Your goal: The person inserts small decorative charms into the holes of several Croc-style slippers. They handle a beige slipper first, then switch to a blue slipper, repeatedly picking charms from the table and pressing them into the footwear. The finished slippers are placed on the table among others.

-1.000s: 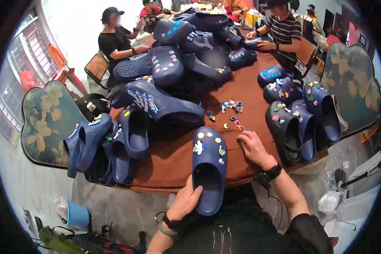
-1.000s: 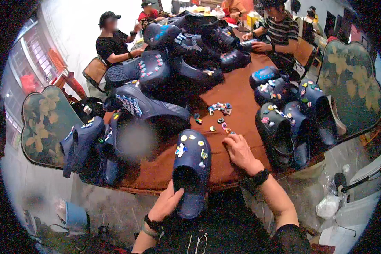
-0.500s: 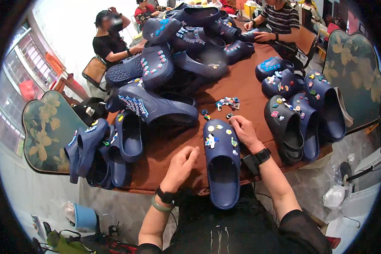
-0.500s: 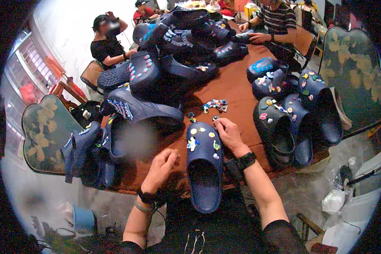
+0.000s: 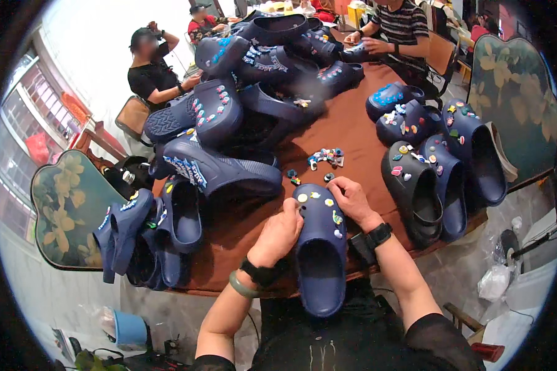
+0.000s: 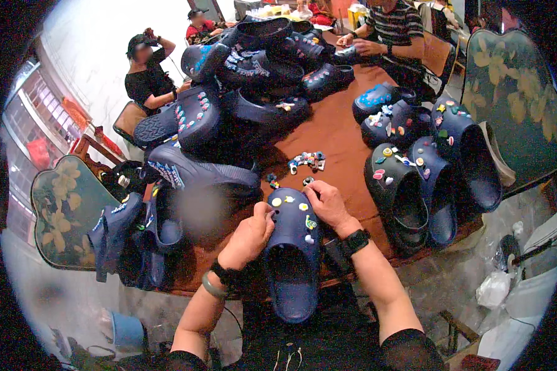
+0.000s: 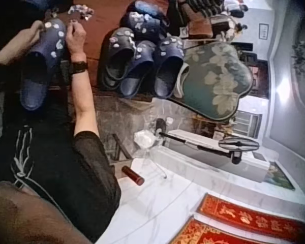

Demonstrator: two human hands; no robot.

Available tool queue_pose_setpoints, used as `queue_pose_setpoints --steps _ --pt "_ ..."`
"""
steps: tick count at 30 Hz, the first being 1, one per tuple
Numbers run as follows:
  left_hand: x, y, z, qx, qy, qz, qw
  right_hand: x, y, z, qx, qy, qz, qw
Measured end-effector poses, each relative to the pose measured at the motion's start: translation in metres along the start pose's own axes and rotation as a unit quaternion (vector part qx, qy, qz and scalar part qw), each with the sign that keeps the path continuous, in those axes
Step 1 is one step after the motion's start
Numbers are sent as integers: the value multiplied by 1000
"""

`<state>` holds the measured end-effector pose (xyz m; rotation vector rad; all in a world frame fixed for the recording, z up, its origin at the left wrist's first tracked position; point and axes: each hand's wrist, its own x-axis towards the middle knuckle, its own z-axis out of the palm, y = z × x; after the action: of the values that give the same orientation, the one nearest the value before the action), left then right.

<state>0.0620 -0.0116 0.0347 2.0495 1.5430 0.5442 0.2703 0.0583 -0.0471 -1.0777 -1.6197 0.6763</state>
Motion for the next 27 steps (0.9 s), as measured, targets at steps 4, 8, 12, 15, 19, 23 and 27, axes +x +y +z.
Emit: queue_pose_setpoints --steps 4,8,12,15,19,23,27 --pt "-7 -48 36 -170 100 18 980 2 -4 1 -11 0 -8 1000" --pt "-9 -55 31 -493 77 -184 847 1 -1 -1 -14 -3 -2 1000" --pt "-1 -49 12 -520 72 -184 831 1 2 0 -25 -2 -11 1000" --pt "17 -34 4 -375 91 -70 920 1 1 1 -23 1 -14 1000" --pt "47 -32 5 -178 51 7 983 2 -2 2 -14 -3 -15 1000" --pt "58 -37 6 -134 47 41 989 1 5 4 -9 4 -26 1000" --pt "57 -37 9 93 103 195 971 2 6 4 -27 -5 -29 999"
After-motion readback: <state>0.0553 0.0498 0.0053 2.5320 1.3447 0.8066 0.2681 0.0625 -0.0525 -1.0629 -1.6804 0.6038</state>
